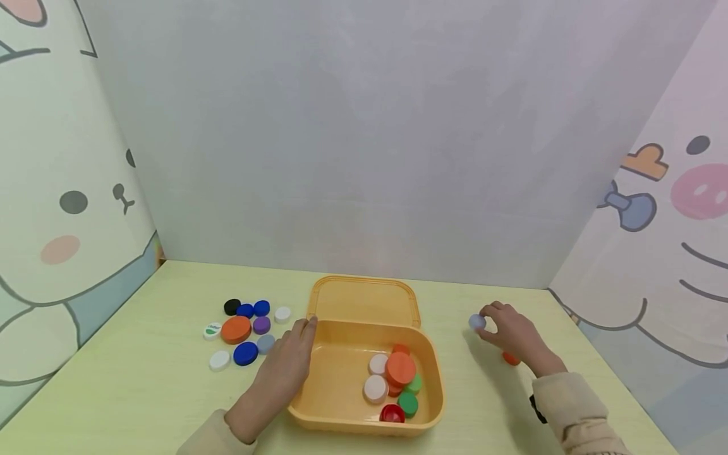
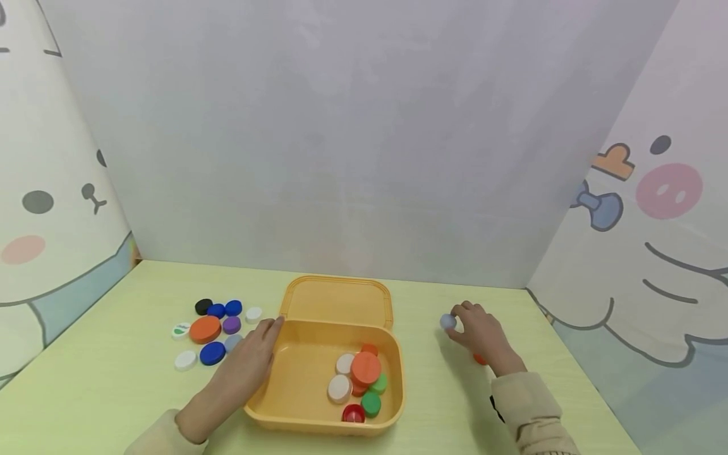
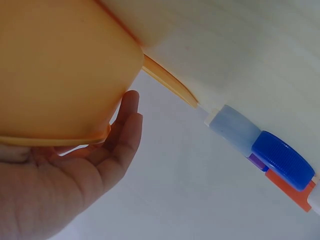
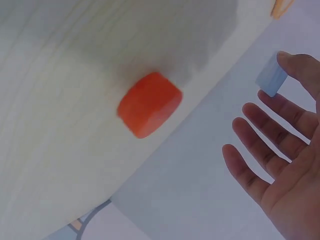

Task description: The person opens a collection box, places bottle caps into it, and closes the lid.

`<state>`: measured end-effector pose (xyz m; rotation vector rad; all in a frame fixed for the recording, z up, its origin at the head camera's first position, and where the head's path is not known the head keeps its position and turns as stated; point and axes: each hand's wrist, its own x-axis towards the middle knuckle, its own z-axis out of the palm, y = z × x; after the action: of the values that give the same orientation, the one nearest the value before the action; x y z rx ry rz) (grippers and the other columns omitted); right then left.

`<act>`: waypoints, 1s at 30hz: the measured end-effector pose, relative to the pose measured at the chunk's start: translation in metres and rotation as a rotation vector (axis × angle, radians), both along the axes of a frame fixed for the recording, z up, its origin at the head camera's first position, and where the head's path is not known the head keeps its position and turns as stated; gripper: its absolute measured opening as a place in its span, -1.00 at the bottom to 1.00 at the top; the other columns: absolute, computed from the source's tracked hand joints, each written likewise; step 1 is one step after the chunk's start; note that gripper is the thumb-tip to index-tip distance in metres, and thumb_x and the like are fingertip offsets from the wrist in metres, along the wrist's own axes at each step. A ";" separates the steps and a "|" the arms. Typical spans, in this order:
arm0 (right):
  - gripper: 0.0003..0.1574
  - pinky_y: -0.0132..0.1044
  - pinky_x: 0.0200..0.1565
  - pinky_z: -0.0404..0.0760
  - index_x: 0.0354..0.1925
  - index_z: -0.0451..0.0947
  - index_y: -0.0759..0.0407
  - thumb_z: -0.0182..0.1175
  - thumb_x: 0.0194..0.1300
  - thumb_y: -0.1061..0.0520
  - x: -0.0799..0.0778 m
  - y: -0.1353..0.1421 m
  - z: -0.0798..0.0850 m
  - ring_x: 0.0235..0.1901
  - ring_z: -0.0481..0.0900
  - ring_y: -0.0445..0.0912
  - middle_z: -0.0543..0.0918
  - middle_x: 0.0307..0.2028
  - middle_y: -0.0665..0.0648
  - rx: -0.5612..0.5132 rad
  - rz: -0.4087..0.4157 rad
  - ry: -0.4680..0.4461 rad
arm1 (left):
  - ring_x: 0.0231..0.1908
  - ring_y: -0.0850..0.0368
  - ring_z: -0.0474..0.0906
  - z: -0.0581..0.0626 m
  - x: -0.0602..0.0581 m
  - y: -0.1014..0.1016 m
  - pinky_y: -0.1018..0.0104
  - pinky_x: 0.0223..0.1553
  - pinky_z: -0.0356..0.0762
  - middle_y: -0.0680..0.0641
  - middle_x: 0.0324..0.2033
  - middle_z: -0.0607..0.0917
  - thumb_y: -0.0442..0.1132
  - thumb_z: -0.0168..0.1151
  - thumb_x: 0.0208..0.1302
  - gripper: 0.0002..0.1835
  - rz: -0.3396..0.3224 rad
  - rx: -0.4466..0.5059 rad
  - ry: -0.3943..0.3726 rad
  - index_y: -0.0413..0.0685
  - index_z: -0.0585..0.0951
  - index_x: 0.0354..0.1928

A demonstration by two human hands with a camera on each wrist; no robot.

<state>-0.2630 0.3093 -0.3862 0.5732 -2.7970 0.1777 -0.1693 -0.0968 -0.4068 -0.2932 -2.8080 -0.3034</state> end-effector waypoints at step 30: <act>-0.52 -0.31 -0.30 0.47 -0.22 0.53 0.01 0.43 -0.15 -0.09 0.085 -0.119 0.019 -0.24 0.44 -0.18 0.54 -0.20 -0.05 0.143 0.405 0.214 | -0.14 -0.05 0.50 0.001 0.001 0.000 0.12 -0.14 0.56 -0.22 0.09 0.43 -0.43 0.13 0.19 -0.44 0.001 -0.002 -0.014 -0.20 0.28 0.25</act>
<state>-0.1776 0.1903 -0.3670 1.1203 -2.4718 -0.0045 -0.1685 -0.0968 -0.4058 -0.2917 -2.8227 -0.3040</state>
